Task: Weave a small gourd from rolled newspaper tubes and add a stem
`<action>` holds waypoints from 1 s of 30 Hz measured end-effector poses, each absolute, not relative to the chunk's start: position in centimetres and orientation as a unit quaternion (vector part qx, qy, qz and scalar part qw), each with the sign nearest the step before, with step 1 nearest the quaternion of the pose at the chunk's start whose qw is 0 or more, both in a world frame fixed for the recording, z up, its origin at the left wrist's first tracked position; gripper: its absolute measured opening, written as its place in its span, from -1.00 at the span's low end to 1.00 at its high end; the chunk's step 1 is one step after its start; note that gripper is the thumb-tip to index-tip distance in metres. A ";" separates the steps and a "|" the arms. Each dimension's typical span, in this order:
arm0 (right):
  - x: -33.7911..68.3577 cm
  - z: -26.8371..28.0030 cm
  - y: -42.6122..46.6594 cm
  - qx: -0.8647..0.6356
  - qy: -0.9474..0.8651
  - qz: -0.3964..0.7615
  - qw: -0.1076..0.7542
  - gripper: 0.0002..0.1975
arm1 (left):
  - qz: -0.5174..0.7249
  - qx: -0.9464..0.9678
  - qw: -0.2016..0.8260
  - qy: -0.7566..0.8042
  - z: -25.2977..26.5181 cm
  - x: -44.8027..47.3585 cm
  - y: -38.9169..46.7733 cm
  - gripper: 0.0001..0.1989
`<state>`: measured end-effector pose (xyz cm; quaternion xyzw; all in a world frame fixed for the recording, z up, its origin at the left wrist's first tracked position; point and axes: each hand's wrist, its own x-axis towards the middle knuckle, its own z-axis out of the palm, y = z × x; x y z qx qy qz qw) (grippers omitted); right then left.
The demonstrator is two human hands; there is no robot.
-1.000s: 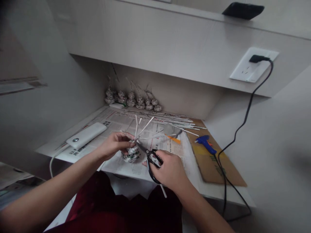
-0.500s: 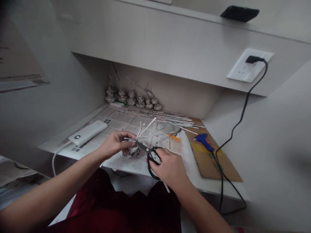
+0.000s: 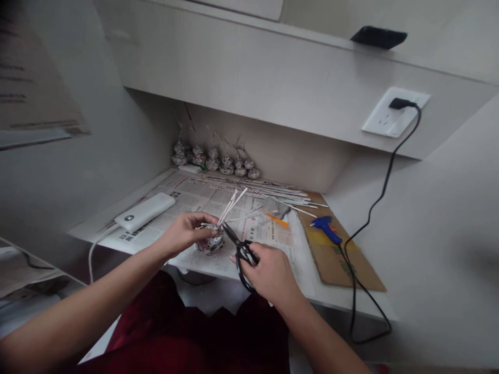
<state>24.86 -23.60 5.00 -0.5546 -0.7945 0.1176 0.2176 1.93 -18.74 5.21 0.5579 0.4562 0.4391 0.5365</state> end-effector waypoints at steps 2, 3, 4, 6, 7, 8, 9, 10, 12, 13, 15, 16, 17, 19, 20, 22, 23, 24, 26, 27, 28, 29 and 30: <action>24.8 4.9 -23.8 -0.553 -0.792 0.134 0.221 -0.73 | 0.438 0.565 0.529 0.457 5.1 1.9 -18.8 -0.66; 24.8 4.8 -23.8 -0.553 -0.791 0.137 0.224 -0.72 | 0.437 0.571 0.523 0.458 5.1 1.9 -18.9 -0.66; 24.8 4.8 -23.9 -0.553 -0.789 0.140 0.226 -0.71 | 0.437 0.579 0.514 0.458 5.0 2.0 -18.9 -0.67; 24.9 4.7 -24.1 -0.558 -0.783 0.147 0.233 -0.68 | 0.442 0.598 0.489 0.456 4.8 2.0 -18.9 -0.72; 24.9 4.6 -24.2 -0.561 -0.779 0.154 0.236 -0.67 | 0.448 0.608 0.475 0.452 4.7 2.1 -19.0 -0.75; 25.0 4.6 -24.3 -0.563 -0.774 0.164 0.239 -0.67 | 0.455 0.616 0.462 0.447 4.5 2.1 -19.0 -0.77; 25.0 4.4 -24.4 -0.565 -0.769 0.176 0.241 -0.68 | 0.461 0.622 0.451 0.444 4.4 2.2 -19.0 -0.78; 25.1 4.3 -24.4 -0.567 -0.765 0.188 0.243 -0.69 | 0.467 0.625 0.444 0.441 4.3 2.2 -19.0 -0.79; 25.3 4.0 -24.5 -0.568 -0.757 0.206 0.247 -0.71 | 0.470 0.629 0.440 0.437 4.1 2.4 -18.9 -0.78; 25.3 3.9 -24.4 -0.569 -0.754 0.212 0.249 -0.72 | 0.469 0.629 0.442 0.435 4.1 2.4 -18.7 -0.78; 25.3 3.9 -24.2 -0.572 -0.750 0.217 0.254 -0.72 | 0.465 0.625 0.455 0.432 4.3 2.5 -18.2 -0.76; 25.3 4.0 -24.1 -0.573 -0.749 0.214 0.255 -0.71 | 0.463 0.620 0.465 0.430 4.5 2.5 -17.9 -0.74; 25.3 4.2 -23.9 -0.575 -0.749 0.206 0.257 -0.70 | 0.462 0.614 0.477 0.426 4.7 2.4 -17.4 -0.73; 25.2 4.6 -23.4 -0.581 -0.753 0.170 0.259 -0.69 | 0.463 0.599 0.502 0.418 5.2 2.3 -16.1 -0.70; 25.1 4.9 -23.2 -0.584 -0.756 0.143 0.258 -0.68 | 0.464 0.590 0.514 0.415 5.4 2.2 -15.4 -0.68; 25.1 5.6 -22.7 -0.592 -0.762 0.083 0.250 -0.68 | 0.466 0.572 0.535 0.411 5.7 2.1 -13.8 -0.64; 25.1 5.9 -22.5 -0.594 -0.764 0.054 0.245 -0.69 | 0.465 0.567 0.545 0.407 5.7 2.1 -12.9 -0.63; 25.1 6.2 -22.3 -0.595 -0.766 0.029 0.239 -0.71 | 0.463 0.564 0.555 0.400 5.7 2.2 -12.1 -0.62; 25.2 6.6 -22.1 -0.594 -0.770 -0.009 0.234 -0.77 | 0.459 0.565 0.573 0.377 5.5 2.5 -10.6 -0.60; 25.3 6.8 -21.9 -0.592 -0.771 -0.022 0.234 -0.80 | 0.457 0.566 0.581 0.365 5.3 2.7 -9.9 -0.60; 25.4 6.9 -21.8 -0.591 -0.771 -0.032 0.234 -0.81 | 0.452 0.569 0.589 0.353 5.2 3.0 -9.2 -0.60; 25.5 7.0 -21.7 -0.592 -0.770 -0.040 0.233 -0.81 | 0.447 0.573 0.596 0.342 5.1 3.4 -8.7 -0.60; 25.6 7.0 -21.6 -0.596 -0.768 -0.048 0.231 -0.81 | 0.439 0.578 0.602 0.333 4.9 3.8 -8.2 -0.61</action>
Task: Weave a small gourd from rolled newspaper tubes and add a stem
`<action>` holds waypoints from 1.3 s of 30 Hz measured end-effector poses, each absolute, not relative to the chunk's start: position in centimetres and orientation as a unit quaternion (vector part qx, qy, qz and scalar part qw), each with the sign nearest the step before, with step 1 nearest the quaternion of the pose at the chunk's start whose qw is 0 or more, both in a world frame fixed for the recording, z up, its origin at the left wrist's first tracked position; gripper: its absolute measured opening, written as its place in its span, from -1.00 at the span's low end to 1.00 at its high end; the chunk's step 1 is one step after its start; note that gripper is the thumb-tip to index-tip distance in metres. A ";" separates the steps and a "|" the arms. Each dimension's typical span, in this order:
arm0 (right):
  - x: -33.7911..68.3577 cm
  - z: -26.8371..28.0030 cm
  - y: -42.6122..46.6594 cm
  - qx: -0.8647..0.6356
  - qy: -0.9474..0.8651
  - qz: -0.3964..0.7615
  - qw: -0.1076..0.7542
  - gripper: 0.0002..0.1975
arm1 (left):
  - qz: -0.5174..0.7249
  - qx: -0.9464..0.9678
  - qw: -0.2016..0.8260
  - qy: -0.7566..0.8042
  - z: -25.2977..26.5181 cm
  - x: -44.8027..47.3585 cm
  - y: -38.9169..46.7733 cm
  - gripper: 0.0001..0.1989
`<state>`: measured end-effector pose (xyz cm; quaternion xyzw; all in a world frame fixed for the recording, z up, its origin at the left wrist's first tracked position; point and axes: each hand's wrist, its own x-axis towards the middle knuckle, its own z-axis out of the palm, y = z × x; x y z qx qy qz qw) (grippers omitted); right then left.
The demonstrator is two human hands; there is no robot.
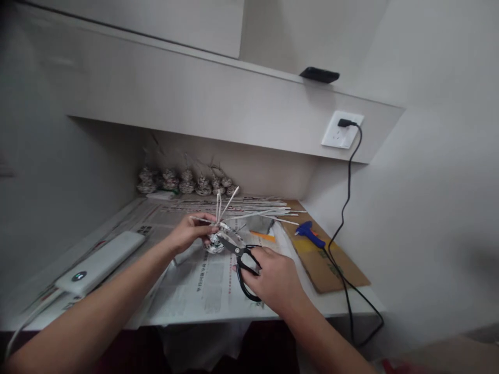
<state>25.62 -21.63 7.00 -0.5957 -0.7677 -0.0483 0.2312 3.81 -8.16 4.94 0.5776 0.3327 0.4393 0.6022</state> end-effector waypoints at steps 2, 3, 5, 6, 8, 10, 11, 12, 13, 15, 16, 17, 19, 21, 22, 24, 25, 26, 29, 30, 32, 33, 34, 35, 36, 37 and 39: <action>25.9 6.9 -21.4 -0.608 -0.758 -0.063 0.226 -0.82 | 0.425 0.586 0.613 0.316 4.8 4.7 -7.3 -0.62; 26.1 6.7 -21.3 -0.616 -0.753 -0.069 0.223 -0.82 | 0.420 0.588 0.618 0.309 4.7 5.1 -6.9 -0.62; 26.4 6.4 -21.0 -0.627 -0.744 -0.078 0.217 -0.80 | 0.410 0.591 0.627 0.299 4.5 5.8 -6.3 -0.62; 26.5 6.3 -20.9 -0.631 -0.741 -0.079 0.214 -0.79 | 0.407 0.592 0.630 0.294 4.3 6.0 -6.0 -0.62; 26.5 6.0 -20.6 -0.638 -0.738 -0.076 0.209 -0.78 | 0.403 0.590 0.639 0.284 3.6 6.3 -5.7 -0.61; 26.2 5.8 -20.3 -0.641 -0.736 -0.066 0.207 -0.79 | 0.404 0.579 0.653 0.275 2.8 6.2 -5.5 -0.60; 26.0 5.7 -20.1 -0.642 -0.735 -0.059 0.208 -0.81 | 0.404 0.572 0.660 0.273 2.4 6.0 -5.4 -0.59; 25.7 5.6 -19.9 -0.643 -0.735 -0.052 0.210 -0.82 | 0.405 0.564 0.665 0.273 2.1 5.9 -5.4 -0.59; 25.3 5.5 -19.7 -0.643 -0.734 -0.045 0.212 -0.81 | 0.406 0.559 0.669 0.274 1.8 5.7 -5.3 -0.59; 24.7 5.3 -19.4 -0.643 -0.733 -0.037 0.221 -0.77 | 0.409 0.554 0.671 0.277 1.4 5.4 -5.2 -0.60; 24.4 5.2 -19.2 -0.642 -0.732 -0.037 0.225 -0.75 | 0.409 0.553 0.671 0.277 1.3 5.2 -5.1 -0.60; 24.2 5.2 -19.0 -0.643 -0.731 -0.039 0.227 -0.73 | 0.410 0.552 0.671 0.277 1.2 5.2 -5.0 -0.61; 24.1 5.2 -18.8 -0.646 -0.727 -0.049 0.229 -0.73 | 0.412 0.554 0.668 0.278 1.2 5.1 -4.8 -0.63; 24.2 5.2 -18.6 -0.648 -0.725 -0.062 0.227 -0.77 | 0.411 0.558 0.665 0.278 1.2 5.1 -4.7 -0.64; 24.2 5.3 -18.6 -0.648 -0.724 -0.069 0.225 -0.79 | 0.409 0.562 0.663 0.279 1.2 5.2 -4.7 -0.64; 24.3 5.4 -18.5 -0.648 -0.724 -0.083 0.220 -0.80 | 0.401 0.570 0.660 0.281 1.3 5.2 -4.8 -0.64; 24.3 5.5 -18.5 -0.649 -0.724 -0.090 0.216 -0.79 | 0.398 0.573 0.659 0.282 1.4 5.2 -4.9 -0.64; 24.3 5.6 -18.6 -0.651 -0.722 -0.098 0.212 -0.78 | 0.397 0.574 0.658 0.282 1.4 5.2 -4.9 -0.64; 24.1 5.8 -18.7 -0.662 -0.716 -0.110 0.192 -0.77 | 0.400 0.572 0.660 0.277 1.5 5.2 -5.1 -0.62; 24.1 5.9 -18.8 -0.667 -0.714 -0.111 0.184 -0.77 | 0.401 0.573 0.660 0.276 1.6 5.2 -5.1 -0.61; 24.0 6.1 -18.8 -0.671 -0.713 -0.112 0.170 -0.77 | 0.394 0.576 0.661 0.276 1.6 5.2 -5.2 -0.60; 24.0 6.1 -18.9 -0.672 -0.713 -0.113 0.166 -0.77 | 0.389 0.577 0.662 0.277 1.5 5.2 -5.2 -0.60; 24.0 6.2 -18.9 -0.672 -0.713 -0.115 0.163 -0.77 | 0.386 0.577 0.664 0.278 1.5 5.2 -5.2 -0.59; 24.0 6.3 -19.0 -0.673 -0.713 -0.115 0.159 -0.77 | 0.385 0.577 0.665 0.279 1.5 5.2 -5.2 -0.59; 24.0 6.3 -19.0 -0.673 -0.713 -0.115 0.156 -0.78 | 0.386 0.576 0.664 0.280 1.5 5.2 -5.2 -0.60; 24.0 6.3 -19.0 -0.675 -0.713 -0.115 0.153 -0.78 | 0.388 0.576 0.663 0.281 1.6 5.2 -5.2 -0.60; 24.1 6.3 -19.1 -0.676 -0.712 -0.117 0.149 -0.78 | 0.390 0.579 0.658 0.282 1.6 5.2 -5.2 -0.61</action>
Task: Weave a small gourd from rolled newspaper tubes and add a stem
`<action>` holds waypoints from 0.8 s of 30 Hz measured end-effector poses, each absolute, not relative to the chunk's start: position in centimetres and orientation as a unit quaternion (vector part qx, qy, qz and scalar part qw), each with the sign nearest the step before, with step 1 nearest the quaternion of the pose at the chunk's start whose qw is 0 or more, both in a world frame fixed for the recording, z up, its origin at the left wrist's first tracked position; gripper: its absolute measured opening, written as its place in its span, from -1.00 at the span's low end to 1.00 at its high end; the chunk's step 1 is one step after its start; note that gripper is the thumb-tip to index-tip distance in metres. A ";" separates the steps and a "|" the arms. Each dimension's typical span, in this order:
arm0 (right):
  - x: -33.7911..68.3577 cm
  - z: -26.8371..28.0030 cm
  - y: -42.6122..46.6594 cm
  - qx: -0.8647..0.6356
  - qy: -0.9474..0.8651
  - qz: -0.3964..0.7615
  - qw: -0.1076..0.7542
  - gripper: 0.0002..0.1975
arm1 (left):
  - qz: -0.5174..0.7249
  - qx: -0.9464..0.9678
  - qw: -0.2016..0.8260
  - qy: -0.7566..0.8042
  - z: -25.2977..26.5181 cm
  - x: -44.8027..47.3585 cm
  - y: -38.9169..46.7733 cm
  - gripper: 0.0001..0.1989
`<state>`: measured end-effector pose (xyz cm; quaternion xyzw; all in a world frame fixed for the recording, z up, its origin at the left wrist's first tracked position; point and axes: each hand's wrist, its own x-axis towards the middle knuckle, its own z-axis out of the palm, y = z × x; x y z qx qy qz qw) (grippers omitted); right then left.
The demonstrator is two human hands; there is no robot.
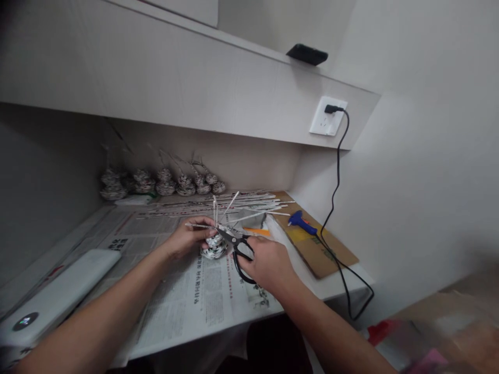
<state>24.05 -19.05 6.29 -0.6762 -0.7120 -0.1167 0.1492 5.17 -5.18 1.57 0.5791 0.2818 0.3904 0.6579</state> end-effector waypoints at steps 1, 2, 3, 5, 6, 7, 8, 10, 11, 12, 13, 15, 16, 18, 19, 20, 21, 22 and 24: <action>24.1 6.2 -19.0 -0.675 -0.712 -0.118 0.151 -0.78 | 0.390 0.582 0.656 0.282 1.6 5.1 -5.2 -0.62; 24.1 6.1 -19.0 -0.673 -0.713 -0.120 0.153 -0.79 | 0.388 0.585 0.654 0.281 1.6 5.1 -5.1 -0.62; 24.1 6.0 -19.0 -0.671 -0.714 -0.121 0.155 -0.79 | 0.386 0.589 0.652 0.281 1.6 5.0 -5.1 -0.62; 24.2 5.7 -18.8 -0.668 -0.717 -0.119 0.159 -0.80 | 0.383 0.597 0.646 0.282 1.6 5.0 -5.0 -0.63; 24.3 5.5 -18.8 -0.667 -0.718 -0.117 0.161 -0.79 | 0.380 0.602 0.643 0.283 1.7 4.9 -5.0 -0.64; 24.3 5.4 -18.7 -0.665 -0.720 -0.114 0.161 -0.79 | 0.377 0.606 0.639 0.286 1.7 4.9 -5.0 -0.64; 24.3 5.3 -18.7 -0.664 -0.722 -0.111 0.162 -0.79 | 0.373 0.610 0.636 0.290 1.8 4.9 -5.1 -0.64; 24.4 5.3 -18.6 -0.664 -0.722 -0.104 0.163 -0.78 | 0.364 0.616 0.632 0.297 2.0 4.9 -5.1 -0.63; 24.4 5.3 -18.6 -0.664 -0.722 -0.102 0.162 -0.78 | 0.360 0.618 0.631 0.300 2.1 4.9 -5.1 -0.63; 24.4 5.4 -18.6 -0.665 -0.722 -0.100 0.162 -0.78 | 0.357 0.620 0.630 0.302 2.1 4.9 -5.2 -0.62; 24.4 5.4 -18.6 -0.665 -0.722 -0.098 0.163 -0.78 | 0.356 0.620 0.630 0.303 2.2 4.9 -5.2 -0.62; 24.5 5.5 -18.6 -0.665 -0.722 -0.099 0.164 -0.79 | 0.356 0.618 0.632 0.303 2.3 4.9 -5.3 -0.63; 24.5 5.4 -18.6 -0.664 -0.722 -0.102 0.165 -0.79 | 0.357 0.617 0.633 0.303 2.3 4.9 -5.3 -0.63; 24.5 5.3 -18.5 -0.661 -0.724 -0.109 0.166 -0.79 | 0.357 0.615 0.633 0.305 2.3 4.9 -5.3 -0.64; 24.5 5.3 -18.5 -0.659 -0.725 -0.111 0.165 -0.78 | 0.358 0.615 0.632 0.306 2.3 4.9 -5.3 -0.64; 24.5 5.2 -18.5 -0.659 -0.725 -0.113 0.165 -0.78 | 0.360 0.615 0.630 0.307 2.2 4.9 -5.3 -0.64; 24.5 5.1 -18.4 -0.659 -0.725 -0.112 0.163 -0.78 | 0.363 0.615 0.629 0.308 2.2 4.9 -5.3 -0.64; 24.5 5.1 -18.4 -0.660 -0.725 -0.110 0.161 -0.79 | 0.365 0.615 0.627 0.309 2.1 4.8 -5.2 -0.64; 24.5 5.0 -18.4 -0.662 -0.725 -0.106 0.157 -0.80 | 0.366 0.614 0.627 0.309 2.0 4.8 -5.1 -0.64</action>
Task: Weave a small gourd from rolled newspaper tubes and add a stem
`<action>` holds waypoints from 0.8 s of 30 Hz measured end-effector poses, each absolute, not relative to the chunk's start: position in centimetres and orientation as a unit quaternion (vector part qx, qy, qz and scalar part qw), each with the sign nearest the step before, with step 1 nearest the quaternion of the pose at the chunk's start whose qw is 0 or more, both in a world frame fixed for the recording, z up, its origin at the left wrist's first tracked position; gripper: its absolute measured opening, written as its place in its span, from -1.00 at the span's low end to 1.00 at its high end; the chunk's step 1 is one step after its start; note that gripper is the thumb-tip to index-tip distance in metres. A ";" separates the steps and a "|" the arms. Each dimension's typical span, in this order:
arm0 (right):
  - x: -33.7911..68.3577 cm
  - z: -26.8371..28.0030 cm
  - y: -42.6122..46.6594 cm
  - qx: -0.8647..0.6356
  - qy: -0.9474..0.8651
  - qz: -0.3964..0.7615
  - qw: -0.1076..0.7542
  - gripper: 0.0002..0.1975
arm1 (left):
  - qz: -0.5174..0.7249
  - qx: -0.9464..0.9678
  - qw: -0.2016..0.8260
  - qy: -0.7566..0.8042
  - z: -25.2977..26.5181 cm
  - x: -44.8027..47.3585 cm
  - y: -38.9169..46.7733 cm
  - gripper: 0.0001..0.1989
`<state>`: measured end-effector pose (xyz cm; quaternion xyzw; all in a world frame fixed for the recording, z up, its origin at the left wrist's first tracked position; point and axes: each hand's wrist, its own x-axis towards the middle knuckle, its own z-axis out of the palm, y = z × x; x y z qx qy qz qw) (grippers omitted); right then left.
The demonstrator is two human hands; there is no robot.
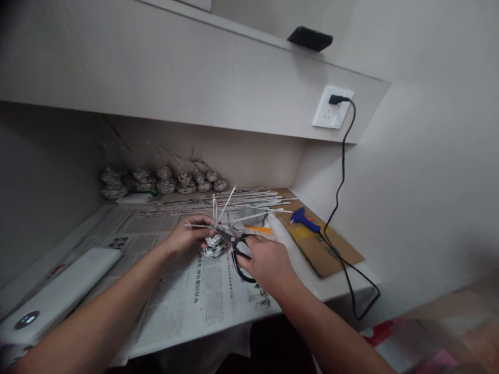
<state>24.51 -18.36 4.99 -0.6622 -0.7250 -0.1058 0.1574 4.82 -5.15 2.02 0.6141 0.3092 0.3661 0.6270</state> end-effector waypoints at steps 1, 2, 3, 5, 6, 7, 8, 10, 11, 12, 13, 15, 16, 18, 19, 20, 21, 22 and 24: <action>24.5 5.0 -18.3 -0.662 -0.726 -0.105 0.156 -0.80 | 0.365 0.614 0.628 0.309 2.0 4.8 -5.1 -0.64; 24.6 5.0 -18.3 -0.660 -0.728 -0.106 0.155 -0.80 | 0.365 0.613 0.629 0.308 2.0 4.8 -5.1 -0.64; 24.7 5.0 -18.3 -0.657 -0.730 -0.107 0.155 -0.80 | 0.365 0.612 0.630 0.308 2.0 4.8 -5.0 -0.64; 24.9 5.1 -18.2 -0.650 -0.736 -0.110 0.152 -0.80 | 0.365 0.611 0.633 0.305 2.0 4.8 -5.0 -0.64; 25.0 5.2 -18.2 -0.647 -0.739 -0.112 0.149 -0.80 | 0.365 0.611 0.633 0.303 2.0 4.8 -5.1 -0.64; 25.1 5.3 -18.2 -0.643 -0.743 -0.113 0.144 -0.81 | 0.365 0.612 0.633 0.302 2.0 4.8 -5.1 -0.64; 25.2 5.4 -18.2 -0.640 -0.747 -0.114 0.139 -0.81 | 0.365 0.614 0.632 0.301 2.1 4.8 -5.1 -0.65; 25.4 5.5 -18.3 -0.637 -0.750 -0.118 0.132 -0.80 | 0.365 0.617 0.630 0.300 2.0 4.8 -5.1 -0.65; 25.4 5.6 -18.3 -0.636 -0.751 -0.118 0.130 -0.79 | 0.366 0.618 0.628 0.300 2.0 4.8 -5.1 -0.65; 25.5 5.7 -18.3 -0.636 -0.752 -0.117 0.128 -0.79 | 0.366 0.618 0.627 0.300 1.9 4.8 -5.1 -0.66; 25.5 5.7 -18.3 -0.636 -0.753 -0.114 0.126 -0.78 | 0.366 0.619 0.627 0.301 1.9 4.8 -5.0 -0.66; 25.4 5.8 -18.4 -0.633 -0.758 -0.106 0.119 -0.78 | 0.367 0.615 0.629 0.303 1.8 4.7 -5.0 -0.66; 25.4 5.8 -18.4 -0.630 -0.761 -0.101 0.115 -0.78 | 0.367 0.612 0.631 0.304 1.8 4.7 -4.9 -0.66; 25.4 5.8 -18.5 -0.624 -0.768 -0.096 0.111 -0.78 | 0.364 0.610 0.635 0.304 1.8 4.7 -4.9 -0.66; 25.5 5.8 -18.5 -0.621 -0.769 -0.094 0.115 -0.79 | 0.362 0.610 0.636 0.305 1.8 4.7 -4.9 -0.65; 25.5 5.8 -18.6 -0.620 -0.769 -0.094 0.123 -0.80 | 0.360 0.610 0.636 0.305 1.9 4.7 -5.0 -0.65; 25.6 5.8 -18.7 -0.620 -0.767 -0.097 0.134 -0.81 | 0.360 0.611 0.636 0.304 1.9 4.8 -5.0 -0.65; 25.8 5.8 -18.8 -0.620 -0.764 -0.100 0.148 -0.83 | 0.361 0.612 0.635 0.303 2.0 4.8 -5.1 -0.66; 26.2 5.9 -19.0 -0.626 -0.751 -0.111 0.177 -0.84 | 0.361 0.614 0.635 0.299 2.0 4.8 -5.2 -0.67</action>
